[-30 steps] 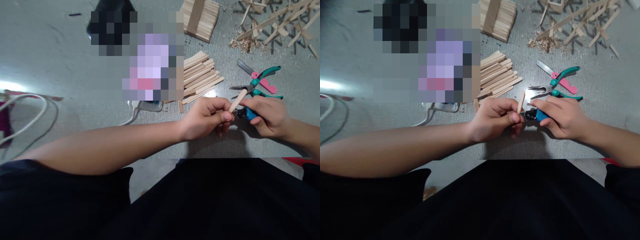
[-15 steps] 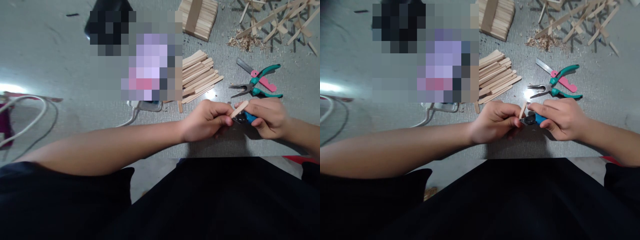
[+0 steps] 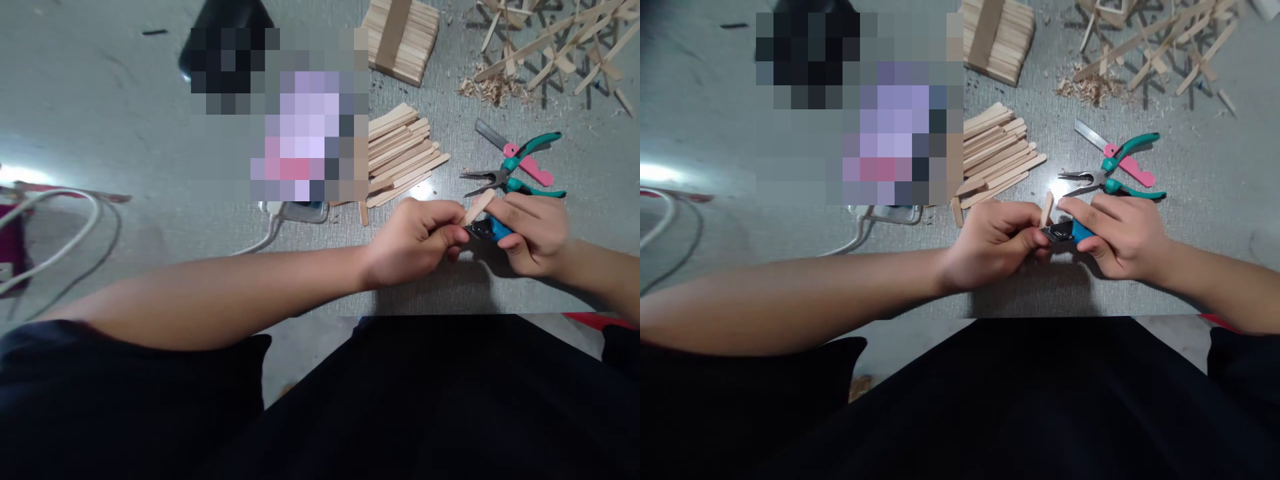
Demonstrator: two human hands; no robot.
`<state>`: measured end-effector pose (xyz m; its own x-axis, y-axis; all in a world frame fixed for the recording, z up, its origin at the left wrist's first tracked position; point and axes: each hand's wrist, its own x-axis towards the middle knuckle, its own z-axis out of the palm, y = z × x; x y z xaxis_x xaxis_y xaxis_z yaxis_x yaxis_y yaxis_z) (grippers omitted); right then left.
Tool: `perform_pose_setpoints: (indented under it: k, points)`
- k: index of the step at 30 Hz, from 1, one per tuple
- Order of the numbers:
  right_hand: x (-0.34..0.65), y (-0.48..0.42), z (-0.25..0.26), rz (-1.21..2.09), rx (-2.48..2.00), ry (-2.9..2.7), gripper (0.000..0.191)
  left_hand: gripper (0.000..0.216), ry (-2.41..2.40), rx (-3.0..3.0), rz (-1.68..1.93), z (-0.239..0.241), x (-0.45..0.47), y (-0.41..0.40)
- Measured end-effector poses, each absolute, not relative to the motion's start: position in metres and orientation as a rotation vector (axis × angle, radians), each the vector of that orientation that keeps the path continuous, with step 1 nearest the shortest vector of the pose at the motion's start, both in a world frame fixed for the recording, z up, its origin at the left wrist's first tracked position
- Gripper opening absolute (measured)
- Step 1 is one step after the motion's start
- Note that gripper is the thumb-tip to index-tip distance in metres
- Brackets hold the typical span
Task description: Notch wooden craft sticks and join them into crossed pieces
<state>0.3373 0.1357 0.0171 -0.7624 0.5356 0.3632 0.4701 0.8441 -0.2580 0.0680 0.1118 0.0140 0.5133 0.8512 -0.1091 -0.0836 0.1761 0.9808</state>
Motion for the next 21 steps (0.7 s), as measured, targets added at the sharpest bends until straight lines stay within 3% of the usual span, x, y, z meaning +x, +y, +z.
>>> perform_pose_setpoints:
  k: [4,11,21]
  points:
    - [0.337,0.136,0.01,0.162,-0.773,-2.514,0.066,0.027,0.743,1.098,0.758,0.01,0.067,0.112]
    - [0.337,0.137,0.002,0.152,-0.83,-2.438,0.065,0.062,0.661,0.991,0.774,0.007,0.07,0.114]
    - [0.337,0.141,0.0,0.167,-0.74,-2.35,0.06,0.069,0.664,0.882,0.787,0.007,0.071,0.115]
